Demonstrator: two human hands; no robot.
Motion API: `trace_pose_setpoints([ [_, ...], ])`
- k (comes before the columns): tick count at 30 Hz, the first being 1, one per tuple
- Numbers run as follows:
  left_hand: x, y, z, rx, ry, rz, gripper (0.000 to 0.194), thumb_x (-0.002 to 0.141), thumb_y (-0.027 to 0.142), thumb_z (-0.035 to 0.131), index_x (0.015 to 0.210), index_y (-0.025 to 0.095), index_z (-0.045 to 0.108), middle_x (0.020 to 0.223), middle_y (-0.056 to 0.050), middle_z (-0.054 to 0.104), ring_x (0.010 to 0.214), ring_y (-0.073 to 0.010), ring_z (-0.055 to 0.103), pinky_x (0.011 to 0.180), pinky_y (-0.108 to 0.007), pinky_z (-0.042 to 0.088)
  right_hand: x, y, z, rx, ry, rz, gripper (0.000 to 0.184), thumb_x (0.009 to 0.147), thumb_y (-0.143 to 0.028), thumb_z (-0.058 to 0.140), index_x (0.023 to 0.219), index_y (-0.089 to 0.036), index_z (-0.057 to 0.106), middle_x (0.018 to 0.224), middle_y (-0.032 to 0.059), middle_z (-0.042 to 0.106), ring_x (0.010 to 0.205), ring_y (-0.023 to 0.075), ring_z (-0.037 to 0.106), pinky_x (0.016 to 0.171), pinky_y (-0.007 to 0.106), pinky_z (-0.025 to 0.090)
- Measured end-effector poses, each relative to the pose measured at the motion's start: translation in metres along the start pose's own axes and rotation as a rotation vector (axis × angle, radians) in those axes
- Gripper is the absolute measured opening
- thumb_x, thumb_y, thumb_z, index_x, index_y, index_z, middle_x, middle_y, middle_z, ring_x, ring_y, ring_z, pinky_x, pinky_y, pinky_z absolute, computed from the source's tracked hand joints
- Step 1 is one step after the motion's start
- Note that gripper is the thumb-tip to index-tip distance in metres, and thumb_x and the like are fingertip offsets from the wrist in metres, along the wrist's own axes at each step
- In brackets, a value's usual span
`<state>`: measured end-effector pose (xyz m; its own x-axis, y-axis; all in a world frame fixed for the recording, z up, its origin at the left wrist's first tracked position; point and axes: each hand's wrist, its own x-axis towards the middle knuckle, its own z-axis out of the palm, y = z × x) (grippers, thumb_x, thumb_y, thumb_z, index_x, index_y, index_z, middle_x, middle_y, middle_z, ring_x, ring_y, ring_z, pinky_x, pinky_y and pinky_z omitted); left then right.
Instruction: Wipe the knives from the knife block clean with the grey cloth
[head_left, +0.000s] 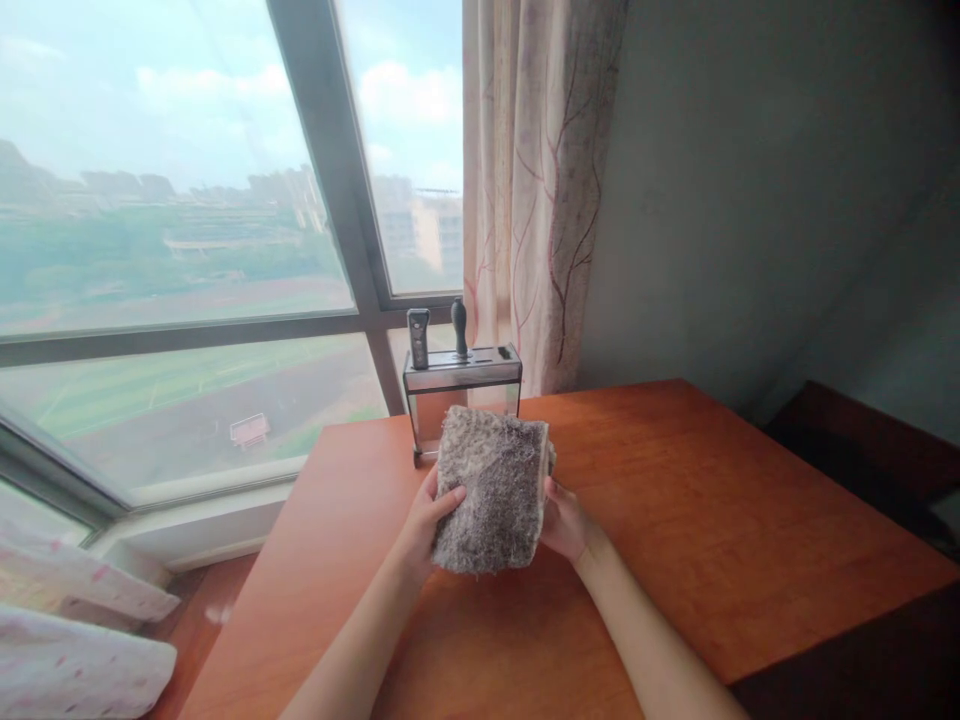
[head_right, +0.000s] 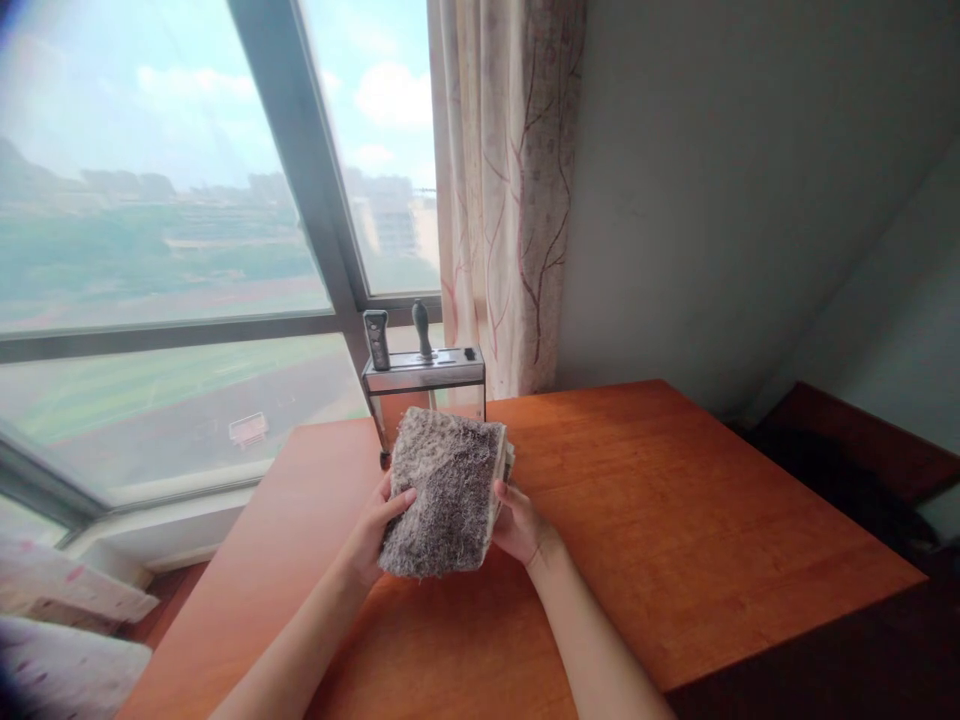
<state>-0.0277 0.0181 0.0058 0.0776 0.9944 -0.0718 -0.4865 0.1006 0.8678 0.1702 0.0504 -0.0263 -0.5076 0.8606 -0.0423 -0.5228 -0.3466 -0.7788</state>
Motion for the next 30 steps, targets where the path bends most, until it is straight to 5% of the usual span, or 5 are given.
trace_pose_setpoints([
  [9, 0.003, 0.0, -0.002, 0.182, 0.027, -0.002, 0.056, 0.067, 0.029, 0.073, 0.119, 0.021, 0.055, 0.106, -0.006, 0.068, 0.091, -0.023, 0.065, 0.076, -0.03, 0.05, -0.003, 0.004, -0.004, 0.02, 0.01, 0.094, 0.057, 0.06, -0.068, 0.065, 0.091, -0.02, 0.068, 0.092, 0.0117, 0.072, 0.104, 0.0328, 0.061, 0.087, 0.048, 0.048],
  [18, 0.016, 0.015, -0.006, 0.624, 0.074, 0.215, 0.047, 0.07, 0.035, 0.069, 0.113, 0.018, 0.059, 0.107, -0.007, 0.067, 0.101, -0.0258, 0.06, 0.086, -0.035, 0.046, 0.003, -0.002, 0.01, 0.012, 0.087, 0.12, 0.042, 0.071, -0.041, 0.055, 0.104, -0.016, 0.064, 0.096, 0.0108, 0.072, 0.099, 0.0291, 0.065, 0.087, 0.043, 0.049],
  [24, 0.034, 0.063, -0.008, 0.661, 0.276, 0.528, 0.041, 0.077, 0.037, 0.062, 0.112, 0.018, 0.057, 0.108, -0.011, 0.066, 0.103, -0.0242, 0.06, 0.088, -0.037, 0.046, 0.006, 0.004, 0.007, 0.234, 0.144, 0.107, 0.031, 0.07, -0.033, 0.059, 0.093, -0.013, 0.067, 0.088, 0.0101, 0.074, 0.092, 0.027, 0.067, 0.083, 0.037, 0.051],
  [30, 0.069, 0.124, -0.01, 0.867, 0.464, 0.766, 0.038, 0.077, 0.037, 0.059, 0.111, 0.019, 0.059, 0.106, -0.009, 0.067, 0.085, -0.0202, 0.063, 0.073, -0.031, 0.048, 0.007, 0.003, 0.007, 0.354, 0.153, 0.09, 0.029, 0.073, -0.026, 0.058, 0.095, -0.012, 0.068, 0.09, 0.01, 0.074, 0.091, 0.0262, 0.068, 0.083, 0.037, 0.051],
])
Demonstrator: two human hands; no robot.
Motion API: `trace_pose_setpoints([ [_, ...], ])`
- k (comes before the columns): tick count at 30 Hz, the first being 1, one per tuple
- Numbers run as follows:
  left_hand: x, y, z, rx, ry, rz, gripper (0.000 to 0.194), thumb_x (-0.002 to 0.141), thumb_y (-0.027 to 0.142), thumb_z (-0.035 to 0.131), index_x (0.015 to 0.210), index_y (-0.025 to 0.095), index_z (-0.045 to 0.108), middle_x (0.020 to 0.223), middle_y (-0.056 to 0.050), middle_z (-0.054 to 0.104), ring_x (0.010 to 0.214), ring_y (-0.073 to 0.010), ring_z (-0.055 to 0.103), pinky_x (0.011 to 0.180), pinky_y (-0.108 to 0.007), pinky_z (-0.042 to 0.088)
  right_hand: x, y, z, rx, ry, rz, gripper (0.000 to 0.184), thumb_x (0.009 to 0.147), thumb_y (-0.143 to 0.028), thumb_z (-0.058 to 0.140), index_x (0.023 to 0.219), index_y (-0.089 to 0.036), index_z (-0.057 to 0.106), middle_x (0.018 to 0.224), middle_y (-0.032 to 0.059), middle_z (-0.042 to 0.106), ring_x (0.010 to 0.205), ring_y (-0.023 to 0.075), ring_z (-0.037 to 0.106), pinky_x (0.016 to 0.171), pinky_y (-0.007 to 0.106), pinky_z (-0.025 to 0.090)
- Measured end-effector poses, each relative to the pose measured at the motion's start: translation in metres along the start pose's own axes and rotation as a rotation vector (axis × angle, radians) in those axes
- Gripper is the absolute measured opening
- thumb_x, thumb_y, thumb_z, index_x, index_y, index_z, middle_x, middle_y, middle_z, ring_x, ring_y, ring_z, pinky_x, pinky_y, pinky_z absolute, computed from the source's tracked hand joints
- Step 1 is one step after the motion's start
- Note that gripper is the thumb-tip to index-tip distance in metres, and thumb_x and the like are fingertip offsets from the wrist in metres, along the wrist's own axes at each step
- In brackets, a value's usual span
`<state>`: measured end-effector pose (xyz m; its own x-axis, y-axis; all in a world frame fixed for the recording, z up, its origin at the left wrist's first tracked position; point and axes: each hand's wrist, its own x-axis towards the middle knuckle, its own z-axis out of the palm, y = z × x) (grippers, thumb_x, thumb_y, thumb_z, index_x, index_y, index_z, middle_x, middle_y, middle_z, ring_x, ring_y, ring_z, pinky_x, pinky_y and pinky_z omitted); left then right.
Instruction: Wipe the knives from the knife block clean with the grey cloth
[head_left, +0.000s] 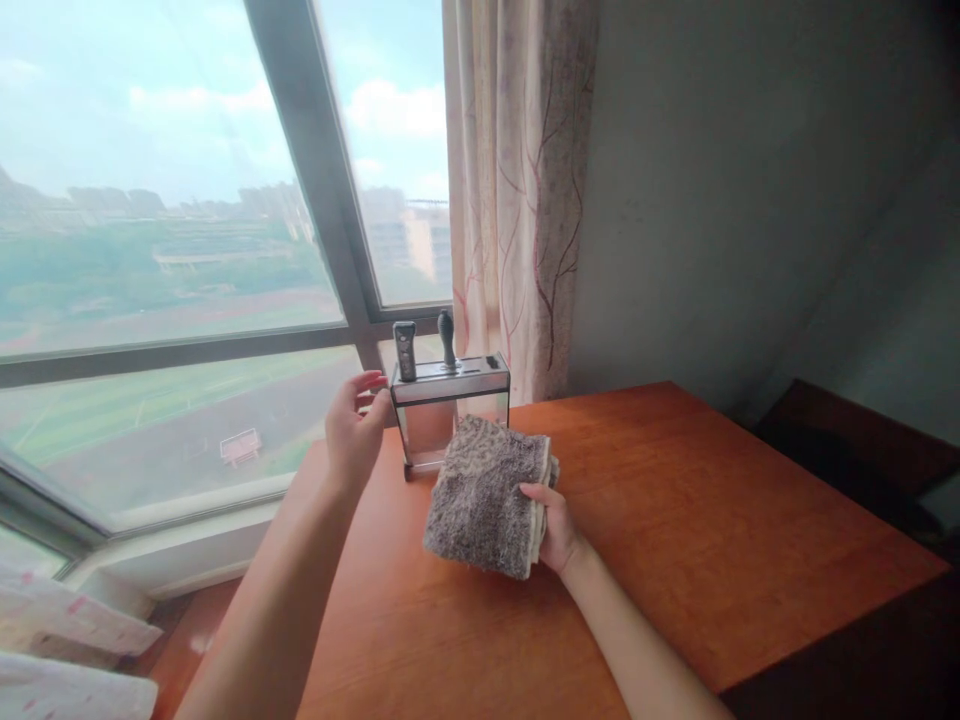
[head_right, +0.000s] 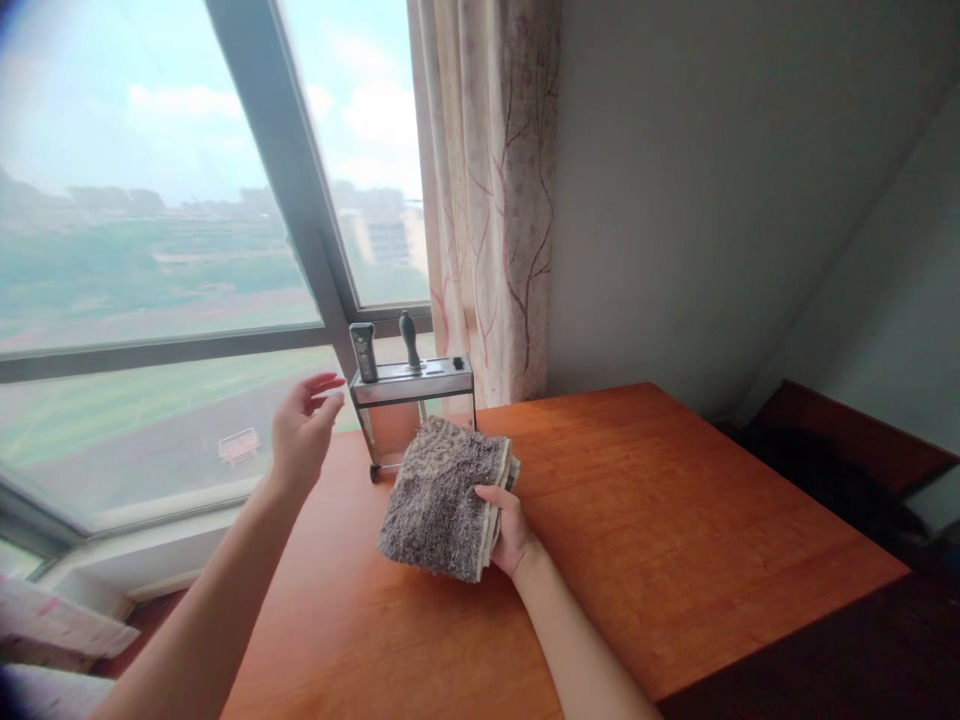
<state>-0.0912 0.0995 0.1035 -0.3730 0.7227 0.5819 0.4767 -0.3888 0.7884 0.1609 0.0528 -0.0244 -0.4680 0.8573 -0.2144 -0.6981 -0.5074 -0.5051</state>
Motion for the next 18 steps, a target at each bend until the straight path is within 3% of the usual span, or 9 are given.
trace_pose_setpoints([
  [2, 0.018, -0.001, 0.004, 0.087, 0.017, 0.024, 0.037, 0.077, 0.038, 0.059, 0.109, 0.018, 0.059, 0.104, -0.009, 0.067, 0.079, -0.0185, 0.062, 0.071, -0.031, 0.047, 0.0, 0.0, 0.0, 0.018, -0.001, -0.005, 0.029, 0.074, -0.026, 0.057, 0.096, -0.012, 0.068, 0.088, 0.0095, 0.074, 0.091, 0.0262, 0.068, 0.084, 0.037, 0.051],
  [6, 0.04, -0.004, 0.016, 0.222, -0.062, 0.062, 0.043, 0.076, 0.042, 0.059, 0.112, 0.018, 0.057, 0.102, -0.009, 0.068, 0.071, -0.0172, 0.059, 0.068, -0.03, 0.046, 0.001, 0.0, 0.0, 0.03, -0.011, -0.006, 0.03, 0.076, -0.026, 0.055, 0.099, -0.011, 0.067, 0.089, 0.0097, 0.074, 0.092, 0.0255, 0.067, 0.085, 0.037, 0.05],
  [10, 0.051, 0.0, 0.022, 0.306, -0.125, 0.092, 0.043, 0.077, 0.046, 0.058, 0.11, 0.019, 0.059, 0.095, -0.008, 0.069, 0.07, -0.0182, 0.059, 0.064, -0.029, 0.044, 0.001, 0.0, 0.0, 0.018, -0.026, 0.002, 0.032, 0.076, -0.027, 0.056, 0.101, -0.011, 0.067, 0.089, 0.0095, 0.074, 0.093, 0.0256, 0.067, 0.085, 0.037, 0.05],
  [18, 0.065, 0.009, 0.028, 0.311, -0.13, 0.152, 0.034, 0.077, 0.046, 0.057, 0.096, 0.019, 0.066, 0.084, -0.005, 0.07, 0.068, -0.0179, 0.06, 0.062, -0.027, 0.043, 0.002, 0.0, 0.0, -0.005, -0.024, 0.003, 0.03, 0.074, -0.027, 0.057, 0.098, -0.013, 0.067, 0.087, 0.0092, 0.074, 0.092, 0.0261, 0.067, 0.085, 0.039, 0.05],
])
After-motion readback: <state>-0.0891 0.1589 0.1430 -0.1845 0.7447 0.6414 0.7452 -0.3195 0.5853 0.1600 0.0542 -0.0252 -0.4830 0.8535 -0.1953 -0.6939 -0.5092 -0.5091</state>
